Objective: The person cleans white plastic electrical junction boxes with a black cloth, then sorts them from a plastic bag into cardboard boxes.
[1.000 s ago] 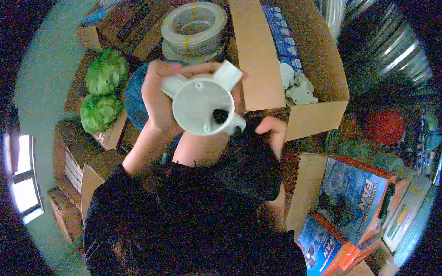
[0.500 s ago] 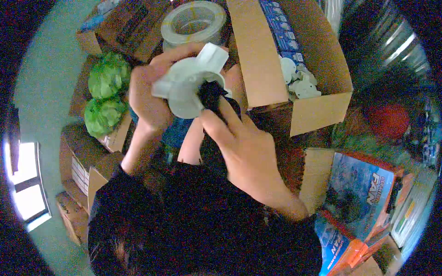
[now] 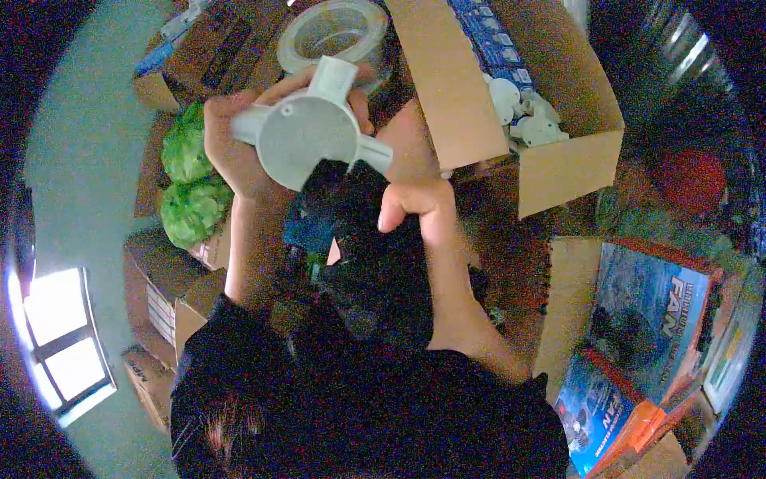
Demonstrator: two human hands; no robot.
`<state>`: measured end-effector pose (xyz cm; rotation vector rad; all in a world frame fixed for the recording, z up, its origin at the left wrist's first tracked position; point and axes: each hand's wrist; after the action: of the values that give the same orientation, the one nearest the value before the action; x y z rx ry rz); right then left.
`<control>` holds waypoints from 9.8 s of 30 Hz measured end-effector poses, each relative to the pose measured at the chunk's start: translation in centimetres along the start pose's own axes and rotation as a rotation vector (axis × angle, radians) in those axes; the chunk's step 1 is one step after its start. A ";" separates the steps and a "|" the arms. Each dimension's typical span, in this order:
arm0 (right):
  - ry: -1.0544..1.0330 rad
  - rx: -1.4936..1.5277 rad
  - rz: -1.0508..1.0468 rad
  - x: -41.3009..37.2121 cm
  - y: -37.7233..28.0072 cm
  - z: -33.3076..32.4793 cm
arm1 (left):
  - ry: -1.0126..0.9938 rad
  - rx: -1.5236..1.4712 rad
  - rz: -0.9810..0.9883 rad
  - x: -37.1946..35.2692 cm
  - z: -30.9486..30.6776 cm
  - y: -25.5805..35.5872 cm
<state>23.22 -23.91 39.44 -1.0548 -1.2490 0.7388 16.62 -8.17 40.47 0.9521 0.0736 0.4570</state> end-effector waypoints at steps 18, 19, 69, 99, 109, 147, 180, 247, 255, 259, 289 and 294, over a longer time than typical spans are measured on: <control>-0.187 -0.213 0.046 2.0 -0.5 2.5 | 0.355 0.176 0.215 -0.5 0.6 -0.7; -0.181 -0.213 0.065 2.0 -0.6 2.6 | 0.567 0.294 0.251 -0.2 1.6 -1.0; 0.548 -0.086 0.525 -11.6 -1.3 -9.8 | -0.674 1.670 -0.947 27.5 1.1 -15.7; 0.481 -1.275 0.056 1.6 11.2 -13.9 | 0.869 1.615 -0.503 -7.7 -30.9 -20.8; 0.523 -1.175 -0.001 1.1 12.5 -15.3 | 1.200 1.324 -0.571 -4.4 -38.3 -22.4; 0.097 -0.112 0.380 -2.7 7.2 -0.8 | 0.134 1.298 0.169 -1.9 2.6 -4.6; -0.247 -0.816 0.248 0.3 2.8 -0.8 | 0.404 0.133 0.310 -2.0 2.8 -5.5; 0.564 0.307 -0.098 -6.8 4.7 -7.5 | 0.336 -0.309 0.171 -2.7 2.1 -1.5; 0.428 -0.052 -0.208 -2.1 1.9 -6.4 | 0.353 0.053 0.213 -1.5 2.4 -2.8; 0.352 -0.444 -0.052 -1.3 1.2 -5.4 | 0.298 0.169 0.200 -0.9 2.8 -3.2; -0.212 -0.829 0.360 1.0 -0.4 -2.6 | 0.285 0.753 0.451 -0.6 1.3 -5.5; -0.199 -0.572 0.229 0.7 1.0 -4.5 | 0.313 0.511 0.321 0.2 0.8 -4.6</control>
<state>27.89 -23.94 38.80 -1.6421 -1.5768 0.6847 18.56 -10.92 37.30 1.3952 0.3369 0.9105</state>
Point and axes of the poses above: each hand's wrist, its own x-axis towards the middle knuckle, its own z-axis out of the palm, y = z × x, and after that the axes turned 10 degrees about -y, right-handed
